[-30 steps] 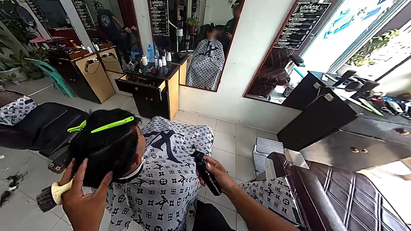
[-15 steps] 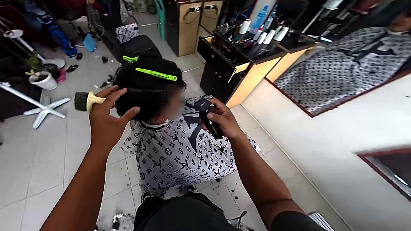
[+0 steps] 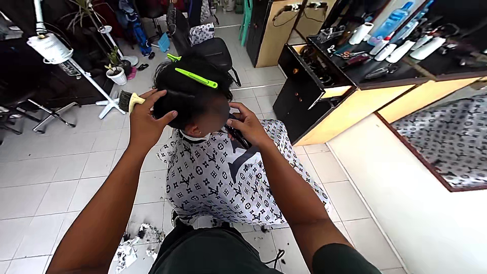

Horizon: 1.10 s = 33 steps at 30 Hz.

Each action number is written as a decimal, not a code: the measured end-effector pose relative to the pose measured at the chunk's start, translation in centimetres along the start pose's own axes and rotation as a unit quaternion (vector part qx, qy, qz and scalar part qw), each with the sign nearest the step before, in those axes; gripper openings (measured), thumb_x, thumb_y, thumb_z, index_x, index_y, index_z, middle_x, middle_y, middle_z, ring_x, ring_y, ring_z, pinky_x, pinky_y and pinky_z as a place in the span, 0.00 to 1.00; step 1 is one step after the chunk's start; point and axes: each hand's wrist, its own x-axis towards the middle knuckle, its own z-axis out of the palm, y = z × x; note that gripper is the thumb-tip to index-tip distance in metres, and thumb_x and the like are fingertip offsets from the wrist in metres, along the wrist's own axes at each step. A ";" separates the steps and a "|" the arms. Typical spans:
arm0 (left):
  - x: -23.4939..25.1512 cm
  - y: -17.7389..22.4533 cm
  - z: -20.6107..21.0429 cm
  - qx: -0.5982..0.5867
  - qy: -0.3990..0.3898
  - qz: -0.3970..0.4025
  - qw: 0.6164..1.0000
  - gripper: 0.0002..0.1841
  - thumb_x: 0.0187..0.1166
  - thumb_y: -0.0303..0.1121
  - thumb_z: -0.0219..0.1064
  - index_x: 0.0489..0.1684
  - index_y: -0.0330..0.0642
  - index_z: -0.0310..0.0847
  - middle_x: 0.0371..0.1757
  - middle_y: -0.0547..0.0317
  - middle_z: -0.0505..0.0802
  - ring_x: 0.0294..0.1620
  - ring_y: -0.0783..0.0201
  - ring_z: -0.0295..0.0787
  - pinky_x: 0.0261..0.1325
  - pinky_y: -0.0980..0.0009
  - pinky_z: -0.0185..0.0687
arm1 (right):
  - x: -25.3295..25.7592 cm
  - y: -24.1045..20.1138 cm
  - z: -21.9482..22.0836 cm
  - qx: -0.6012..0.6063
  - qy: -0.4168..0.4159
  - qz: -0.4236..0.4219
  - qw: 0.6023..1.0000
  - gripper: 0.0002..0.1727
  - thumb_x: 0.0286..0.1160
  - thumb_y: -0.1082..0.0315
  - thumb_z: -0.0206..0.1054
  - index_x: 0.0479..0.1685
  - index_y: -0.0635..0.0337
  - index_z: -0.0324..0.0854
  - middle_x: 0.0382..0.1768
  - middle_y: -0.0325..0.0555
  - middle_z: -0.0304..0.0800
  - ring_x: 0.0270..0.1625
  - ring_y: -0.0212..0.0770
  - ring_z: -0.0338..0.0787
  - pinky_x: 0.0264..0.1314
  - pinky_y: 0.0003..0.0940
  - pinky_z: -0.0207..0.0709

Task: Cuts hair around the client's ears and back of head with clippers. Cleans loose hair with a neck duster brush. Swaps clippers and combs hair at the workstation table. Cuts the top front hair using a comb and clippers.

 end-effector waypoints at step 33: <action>-2.8 0.0 -0.8 -0.119 0.120 -0.017 0.985 0.33 0.79 0.35 0.72 0.84 0.35 0.67 0.79 0.42 0.80 0.74 0.57 0.82 0.69 0.62 0.84 | -3.0 -0.5 -0.5 -0.160 0.032 -0.071 0.984 0.30 0.75 0.69 0.74 0.78 0.52 0.71 0.37 0.45 0.90 0.28 0.37 0.90 0.31 0.34 0.89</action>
